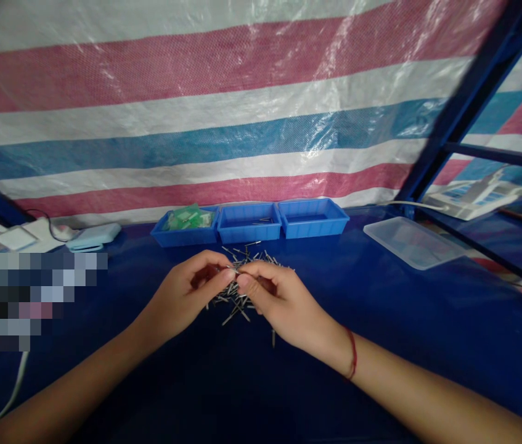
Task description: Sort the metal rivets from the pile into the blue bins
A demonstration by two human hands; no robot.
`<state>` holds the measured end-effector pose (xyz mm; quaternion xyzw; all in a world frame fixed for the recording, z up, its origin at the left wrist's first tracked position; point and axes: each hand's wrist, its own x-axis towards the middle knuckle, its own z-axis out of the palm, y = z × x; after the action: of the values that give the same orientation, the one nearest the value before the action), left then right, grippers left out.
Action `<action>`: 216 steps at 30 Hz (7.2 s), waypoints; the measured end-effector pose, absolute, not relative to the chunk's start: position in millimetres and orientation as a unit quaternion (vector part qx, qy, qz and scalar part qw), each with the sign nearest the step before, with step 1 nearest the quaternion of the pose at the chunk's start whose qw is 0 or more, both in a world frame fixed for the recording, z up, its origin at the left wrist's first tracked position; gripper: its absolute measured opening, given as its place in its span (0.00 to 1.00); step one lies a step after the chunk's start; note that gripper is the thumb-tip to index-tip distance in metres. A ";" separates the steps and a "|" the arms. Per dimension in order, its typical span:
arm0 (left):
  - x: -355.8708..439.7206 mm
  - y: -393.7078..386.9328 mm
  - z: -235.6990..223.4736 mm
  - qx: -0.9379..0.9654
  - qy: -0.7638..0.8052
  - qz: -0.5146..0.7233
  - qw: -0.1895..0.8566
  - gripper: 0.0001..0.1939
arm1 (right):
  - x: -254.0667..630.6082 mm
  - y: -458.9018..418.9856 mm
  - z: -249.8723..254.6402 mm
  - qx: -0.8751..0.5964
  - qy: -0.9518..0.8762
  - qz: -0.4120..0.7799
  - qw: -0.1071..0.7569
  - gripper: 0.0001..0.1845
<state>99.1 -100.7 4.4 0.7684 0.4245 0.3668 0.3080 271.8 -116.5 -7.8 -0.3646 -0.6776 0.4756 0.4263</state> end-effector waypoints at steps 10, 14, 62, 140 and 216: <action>98.1 -101.7 6.4 0.788 0.411 0.363 0.281 0.05 | 268.4 -116.6 -10.7 -0.387 -0.598 0.564 0.418 0.14; 98.7 -102.4 6.5 0.786 0.409 0.368 0.281 0.05 | 268.6 -115.6 -11.1 -0.384 -0.558 0.597 0.430 0.14; 71.5 -79.3 -0.1 0.914 0.335 0.168 0.157 0.05 | 307.6 -71.7 -9.8 -0.510 -0.780 0.019 0.361 0.09; 93.7 -101.8 3.7 0.851 0.392 0.339 0.088 0.03 | 273.4 -106.4 -10.5 -0.383 -0.682 0.410 0.470 0.08; 94.7 -106.2 -1.1 0.903 0.429 0.000 0.020 0.11 | 289.5 -103.0 -4.6 -0.363 -0.868 0.124 0.316 0.09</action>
<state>94.7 -106.2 -1.1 0.9029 0.4294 -0.0003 0.0204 289.5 -103.0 -4.6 -0.3627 -0.8679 0.1241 0.3160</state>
